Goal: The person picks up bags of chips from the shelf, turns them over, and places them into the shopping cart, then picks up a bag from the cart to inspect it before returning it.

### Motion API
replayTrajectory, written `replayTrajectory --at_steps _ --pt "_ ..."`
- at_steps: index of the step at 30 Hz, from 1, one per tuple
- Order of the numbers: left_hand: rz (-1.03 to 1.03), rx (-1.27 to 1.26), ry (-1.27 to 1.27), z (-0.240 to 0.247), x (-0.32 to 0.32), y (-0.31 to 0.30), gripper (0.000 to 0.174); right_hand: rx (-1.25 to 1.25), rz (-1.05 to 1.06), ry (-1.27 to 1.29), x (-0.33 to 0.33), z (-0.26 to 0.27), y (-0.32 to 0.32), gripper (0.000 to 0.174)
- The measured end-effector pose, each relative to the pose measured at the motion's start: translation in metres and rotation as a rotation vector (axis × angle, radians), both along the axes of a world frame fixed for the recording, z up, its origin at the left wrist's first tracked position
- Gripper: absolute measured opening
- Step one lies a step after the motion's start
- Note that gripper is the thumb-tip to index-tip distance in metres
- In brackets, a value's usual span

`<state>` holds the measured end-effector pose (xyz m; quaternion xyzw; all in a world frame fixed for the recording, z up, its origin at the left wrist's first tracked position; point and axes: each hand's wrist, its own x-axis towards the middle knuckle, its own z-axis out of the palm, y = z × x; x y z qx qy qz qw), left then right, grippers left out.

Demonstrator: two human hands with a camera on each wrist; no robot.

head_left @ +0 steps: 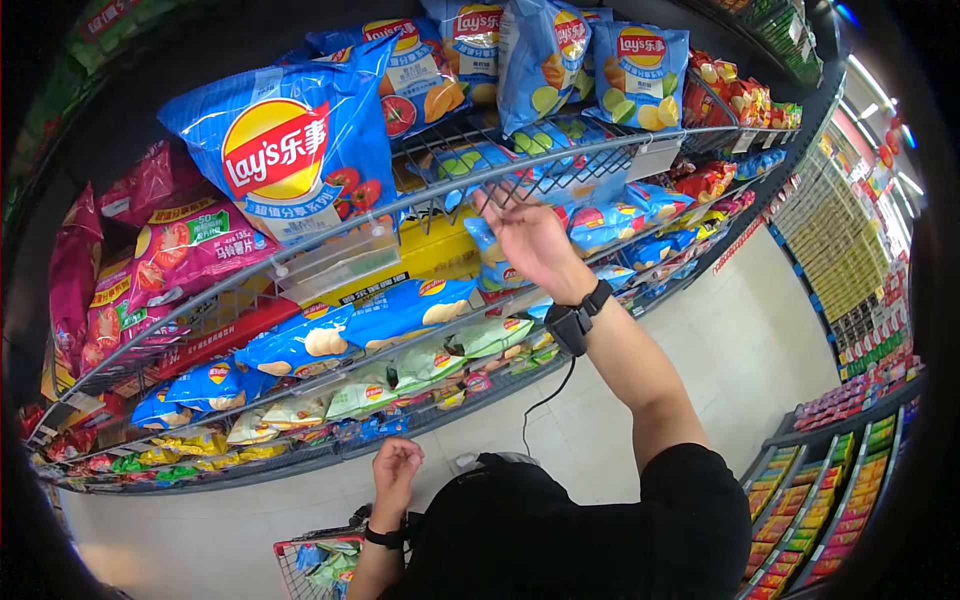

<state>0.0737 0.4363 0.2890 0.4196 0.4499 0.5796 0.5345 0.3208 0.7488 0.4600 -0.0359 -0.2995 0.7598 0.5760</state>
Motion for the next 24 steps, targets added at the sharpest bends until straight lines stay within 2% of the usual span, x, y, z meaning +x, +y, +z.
replayTrajectory --at_steps 5,7,16,19,23,24 --pt "0.006 -0.002 0.006 0.004 0.004 -0.001 0.011 -0.096 -0.039 0.008 -0.004 -0.005 0.004 0.043" --pt "-0.025 -0.027 0.013 0.004 0.000 -0.002 0.013 -0.075 0.025 0.099 0.000 -0.009 -0.001 0.046" --pt "-0.004 -0.080 0.040 -0.012 -0.001 -0.005 0.018 -0.261 0.087 0.143 0.022 -0.011 -0.074 0.060" --pt "-0.028 -0.053 0.099 -0.015 0.002 -0.003 0.019 -0.229 0.097 0.139 0.022 -0.003 -0.089 0.068" --pt "0.003 0.004 0.213 -0.015 0.003 0.001 0.019 -0.159 -0.093 0.100 0.011 -0.009 -0.113 0.069" --pt "0.014 0.052 0.273 -0.012 0.002 0.002 0.020 -0.103 -0.037 0.136 0.012 -0.015 -0.120 0.068"
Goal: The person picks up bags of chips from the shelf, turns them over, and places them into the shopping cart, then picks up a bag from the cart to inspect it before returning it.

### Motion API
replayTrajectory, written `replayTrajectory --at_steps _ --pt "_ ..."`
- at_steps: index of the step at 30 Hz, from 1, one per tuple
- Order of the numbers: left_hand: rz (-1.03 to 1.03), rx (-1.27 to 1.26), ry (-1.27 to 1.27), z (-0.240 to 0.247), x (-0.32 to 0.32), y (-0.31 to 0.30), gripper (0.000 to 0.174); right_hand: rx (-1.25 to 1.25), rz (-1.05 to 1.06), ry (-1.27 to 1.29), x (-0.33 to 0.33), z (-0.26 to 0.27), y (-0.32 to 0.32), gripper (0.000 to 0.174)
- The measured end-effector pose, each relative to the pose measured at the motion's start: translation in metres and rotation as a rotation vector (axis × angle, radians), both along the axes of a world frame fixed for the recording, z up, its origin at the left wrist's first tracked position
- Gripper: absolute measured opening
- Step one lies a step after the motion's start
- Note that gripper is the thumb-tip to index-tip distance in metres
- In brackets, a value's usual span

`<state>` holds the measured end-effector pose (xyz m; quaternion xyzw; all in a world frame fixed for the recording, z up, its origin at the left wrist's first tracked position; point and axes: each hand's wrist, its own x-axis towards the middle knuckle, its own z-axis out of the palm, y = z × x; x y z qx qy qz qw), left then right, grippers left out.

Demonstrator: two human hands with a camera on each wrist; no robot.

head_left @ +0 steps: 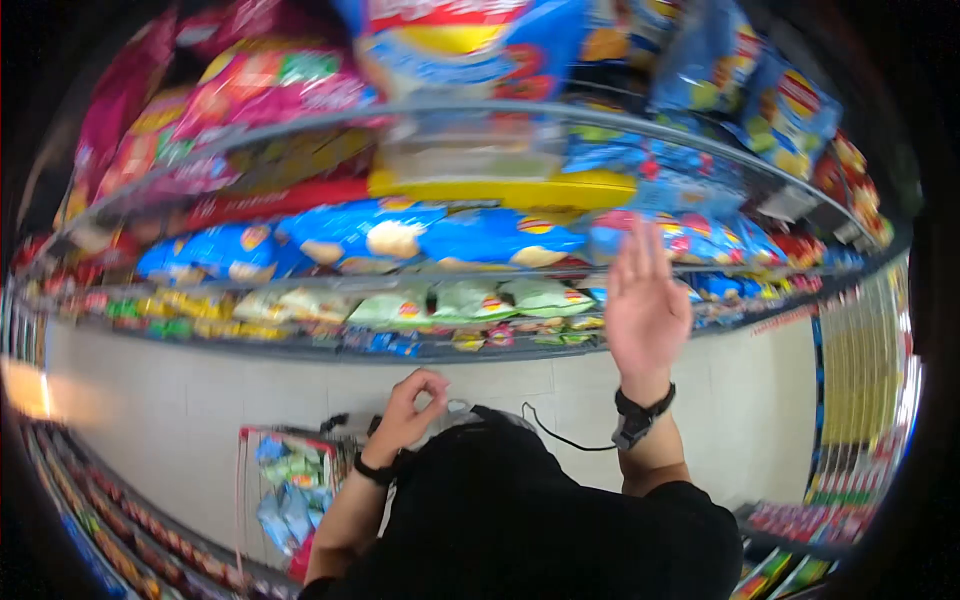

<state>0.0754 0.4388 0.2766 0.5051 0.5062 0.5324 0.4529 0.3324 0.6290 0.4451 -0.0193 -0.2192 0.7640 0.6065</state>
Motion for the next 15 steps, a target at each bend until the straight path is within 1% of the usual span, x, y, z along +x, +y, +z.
replayTrajectory --at_steps 1,2,3,4,5,6,7,10,11,14,15 --pt "0.012 0.033 0.012 0.003 0.000 0.001 0.021 0.054 0.063 0.044 0.000 -0.006 -0.007 0.067" --pt "0.017 0.067 0.053 0.002 -0.003 -0.001 0.021 0.020 -0.004 -0.035 -0.008 -0.004 -0.020 0.067" --pt "0.055 0.066 0.060 0.001 -0.002 -0.002 0.021 -0.023 -0.069 -0.106 -0.014 -0.006 -0.031 0.057" --pt "0.071 0.093 0.071 0.011 -0.004 -0.002 0.018 0.062 0.043 -0.047 -0.015 -0.016 -0.032 0.038" --pt "0.113 0.117 0.085 0.007 -0.003 -0.005 0.019 0.146 0.132 -0.051 -0.025 -0.018 -0.039 0.017" --pt "0.128 0.105 0.092 0.008 -0.005 -0.009 0.019 0.133 0.223 -0.035 -0.037 -0.018 -0.051 0.009" --pt "0.133 0.095 0.096 0.009 -0.007 -0.013 0.019 0.134 0.295 -0.080 -0.049 -0.020 -0.062 0.010" --pt "0.199 0.047 0.141 0.013 -0.013 -0.034 0.021 0.260 0.532 -0.252 -0.084 -0.037 -0.087 0.016" --pt "0.221 0.027 0.171 0.012 -0.013 -0.041 0.021 0.273 0.582 -0.290 -0.094 -0.046 -0.092 0.019" --pt "0.300 0.009 0.228 0.005 -0.014 -0.071 0.023 0.238 0.725 -0.380 -0.123 -0.053 -0.107 0.020" --pt "0.333 0.002 0.250 0.001 -0.015 -0.085 0.023 0.227 0.744 -0.390 -0.133 -0.053 -0.112 0.021"
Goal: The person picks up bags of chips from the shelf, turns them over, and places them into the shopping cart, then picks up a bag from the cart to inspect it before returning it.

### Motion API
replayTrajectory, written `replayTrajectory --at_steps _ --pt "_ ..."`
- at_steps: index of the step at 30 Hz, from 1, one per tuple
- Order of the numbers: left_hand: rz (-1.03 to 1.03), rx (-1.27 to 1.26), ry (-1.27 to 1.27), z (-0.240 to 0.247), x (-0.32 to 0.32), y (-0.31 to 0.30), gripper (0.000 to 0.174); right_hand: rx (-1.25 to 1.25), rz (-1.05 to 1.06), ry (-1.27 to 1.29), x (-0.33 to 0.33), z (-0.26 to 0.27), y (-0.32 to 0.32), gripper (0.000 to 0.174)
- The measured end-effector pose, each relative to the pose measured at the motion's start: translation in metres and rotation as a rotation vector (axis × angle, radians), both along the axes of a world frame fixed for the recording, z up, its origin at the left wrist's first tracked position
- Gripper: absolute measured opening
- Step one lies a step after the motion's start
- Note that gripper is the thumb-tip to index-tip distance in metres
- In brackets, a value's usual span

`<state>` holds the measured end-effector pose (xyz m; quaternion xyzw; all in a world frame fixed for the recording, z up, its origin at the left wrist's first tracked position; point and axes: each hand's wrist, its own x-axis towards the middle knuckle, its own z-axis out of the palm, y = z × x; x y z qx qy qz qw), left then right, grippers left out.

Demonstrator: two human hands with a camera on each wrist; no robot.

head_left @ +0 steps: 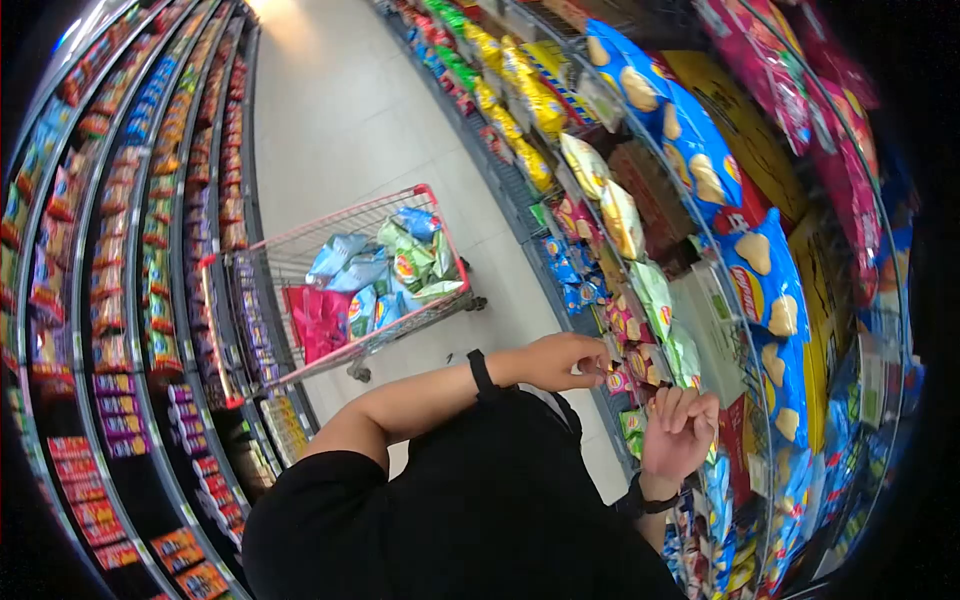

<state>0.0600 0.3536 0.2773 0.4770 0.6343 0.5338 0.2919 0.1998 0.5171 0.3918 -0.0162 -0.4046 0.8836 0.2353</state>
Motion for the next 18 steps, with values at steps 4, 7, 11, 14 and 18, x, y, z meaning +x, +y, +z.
replayTrajectory --at_steps 4,7,11,14,18 --pt "0.121 -0.111 0.014 -0.006 -0.011 -0.060 0.024 -0.005 0.128 -0.042 -0.037 -0.006 -0.014 0.017" --pt "0.234 -0.119 0.009 -0.021 -0.022 -0.107 0.025 0.053 0.218 -0.086 -0.069 -0.002 -0.042 0.017" --pt "0.367 -0.166 -0.058 -0.028 -0.045 -0.179 0.025 0.128 0.349 -0.135 -0.106 -0.006 -0.097 0.016" --pt "0.491 -0.202 -0.168 -0.073 -0.069 -0.243 0.024 0.180 0.386 -0.198 -0.132 -0.009 -0.157 0.019" --pt "0.818 -0.148 -0.388 -0.169 -0.103 -0.342 0.018 0.374 0.516 -0.301 -0.159 -0.017 -0.224 0.019"
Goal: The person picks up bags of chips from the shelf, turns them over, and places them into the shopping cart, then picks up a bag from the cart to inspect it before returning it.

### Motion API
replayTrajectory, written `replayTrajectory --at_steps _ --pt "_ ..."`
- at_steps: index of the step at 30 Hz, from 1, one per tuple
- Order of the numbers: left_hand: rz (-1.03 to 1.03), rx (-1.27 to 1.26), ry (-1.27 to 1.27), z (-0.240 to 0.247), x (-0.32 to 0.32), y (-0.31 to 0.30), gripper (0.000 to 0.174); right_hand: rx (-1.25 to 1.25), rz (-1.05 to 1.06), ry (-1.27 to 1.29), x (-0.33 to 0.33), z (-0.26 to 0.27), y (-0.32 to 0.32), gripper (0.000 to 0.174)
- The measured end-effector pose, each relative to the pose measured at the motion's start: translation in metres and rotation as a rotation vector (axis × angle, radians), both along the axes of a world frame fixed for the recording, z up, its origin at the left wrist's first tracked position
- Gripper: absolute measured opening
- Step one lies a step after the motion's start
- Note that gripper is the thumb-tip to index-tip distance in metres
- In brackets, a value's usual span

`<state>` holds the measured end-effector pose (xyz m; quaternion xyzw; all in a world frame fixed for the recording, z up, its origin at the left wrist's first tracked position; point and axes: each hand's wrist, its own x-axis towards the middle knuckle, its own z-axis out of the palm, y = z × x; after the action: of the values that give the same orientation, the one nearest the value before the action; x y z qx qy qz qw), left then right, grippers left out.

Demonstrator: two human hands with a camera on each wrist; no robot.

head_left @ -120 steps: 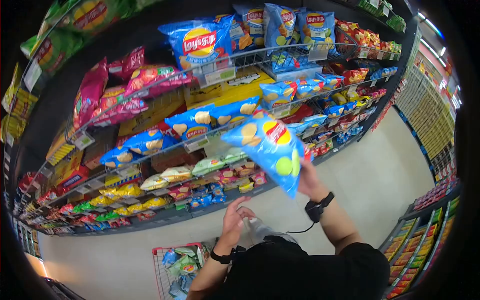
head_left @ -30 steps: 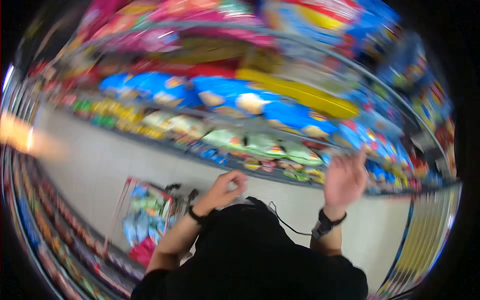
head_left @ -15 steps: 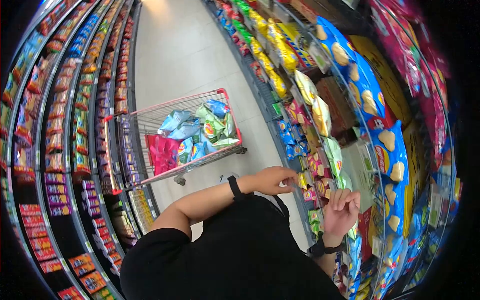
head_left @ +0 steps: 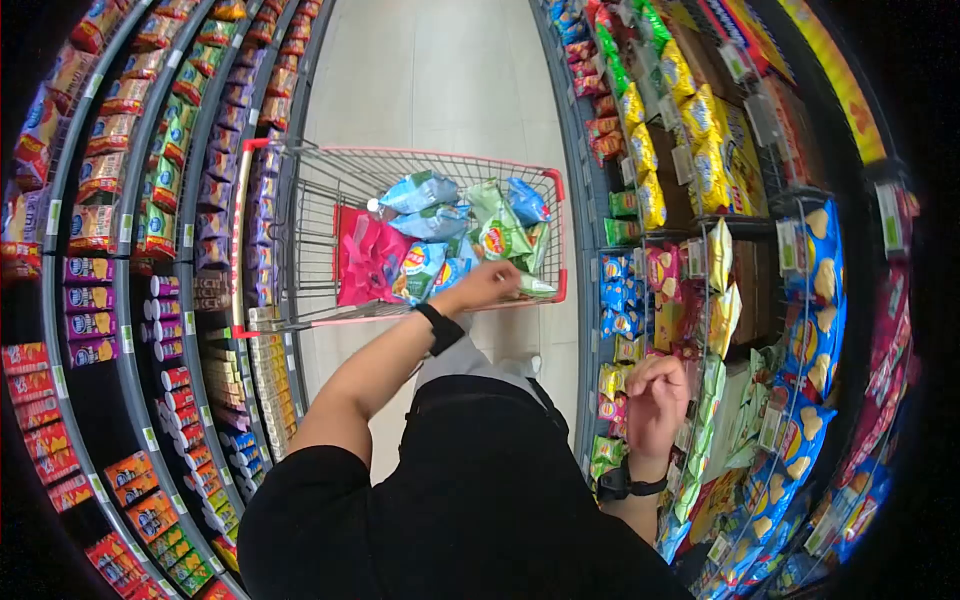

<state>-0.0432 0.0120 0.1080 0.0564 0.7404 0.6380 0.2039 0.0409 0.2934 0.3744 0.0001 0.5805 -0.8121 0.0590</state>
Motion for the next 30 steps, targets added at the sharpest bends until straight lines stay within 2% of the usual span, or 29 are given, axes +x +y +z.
replayTrajectory --at_steps 1,2,3,4,5,6,7,9,11,13,16,21,23,24,27,28,30 --pt "0.140 0.041 -0.210 -0.006 -0.005 -0.027 0.016 0.082 0.026 -0.028 -0.004 -0.003 -0.014 0.019" --pt "0.190 0.101 -0.306 -0.042 -0.011 -0.056 0.017 0.116 0.087 -0.067 -0.011 -0.006 -0.024 0.019" --pt "0.223 0.009 -0.434 -0.035 -0.015 -0.080 0.019 0.183 0.118 -0.111 -0.016 -0.006 -0.036 0.018" --pt "0.107 -0.094 -0.592 -0.083 -0.023 -0.111 0.022 0.251 0.149 -0.157 -0.022 -0.003 -0.050 0.018" --pt "0.105 0.027 -0.580 -0.120 -0.019 -0.134 0.027 0.317 0.180 -0.202 -0.028 -0.002 -0.060 0.018" --pt "0.277 -0.146 -0.729 -0.087 -0.020 -0.137 0.026 0.320 0.197 -0.232 -0.032 -0.007 -0.065 0.018" --pt "0.245 -0.197 -0.831 -0.111 -0.020 -0.151 0.034 0.315 0.173 -0.251 -0.032 -0.009 -0.072 0.018" --pt "0.185 -0.250 -0.849 -0.176 -0.012 -0.176 0.046 0.279 0.131 -0.252 -0.043 -0.020 -0.090 0.017" --pt "0.098 -0.517 -0.763 -0.223 0.001 -0.182 0.058 0.340 0.129 -0.276 -0.048 -0.026 -0.105 0.013" --pt "0.048 -0.655 -0.746 -0.222 0.005 -0.182 0.070 0.391 0.133 -0.301 -0.052 -0.032 -0.116 0.011" --pt "0.040 -0.718 -0.827 -0.210 0.015 -0.176 0.088 0.421 0.151 -0.348 -0.053 -0.045 -0.131 0.010" --pt "0.014 -0.734 -0.875 -0.233 0.024 -0.184 0.092 0.515 0.185 -0.427 -0.073 -0.057 -0.148 0.011" --pt "-0.067 -0.754 -0.908 -0.236 0.023 -0.192 0.096 0.538 0.174 -0.427 -0.083 -0.058 -0.153 0.011" --pt "-0.081 -0.755 -0.918 -0.245 0.023 -0.193 0.106 0.546 0.186 -0.426 -0.088 -0.059 -0.153 0.011" --pt "-0.033 -0.867 -0.936 -0.216 0.013 -0.185 0.115 0.568 0.193 -0.430 -0.092 -0.065 -0.156 0.012" --pt "-0.004 -0.898 -0.919 -0.221 0.016 -0.180 0.125 0.573 0.191 -0.440 -0.092 -0.066 -0.158 0.013" --pt "0.010 -0.969 -0.878 -0.225 0.021 -0.171 0.126 0.579 0.188 -0.487 -0.088 -0.073 -0.156 0.013"
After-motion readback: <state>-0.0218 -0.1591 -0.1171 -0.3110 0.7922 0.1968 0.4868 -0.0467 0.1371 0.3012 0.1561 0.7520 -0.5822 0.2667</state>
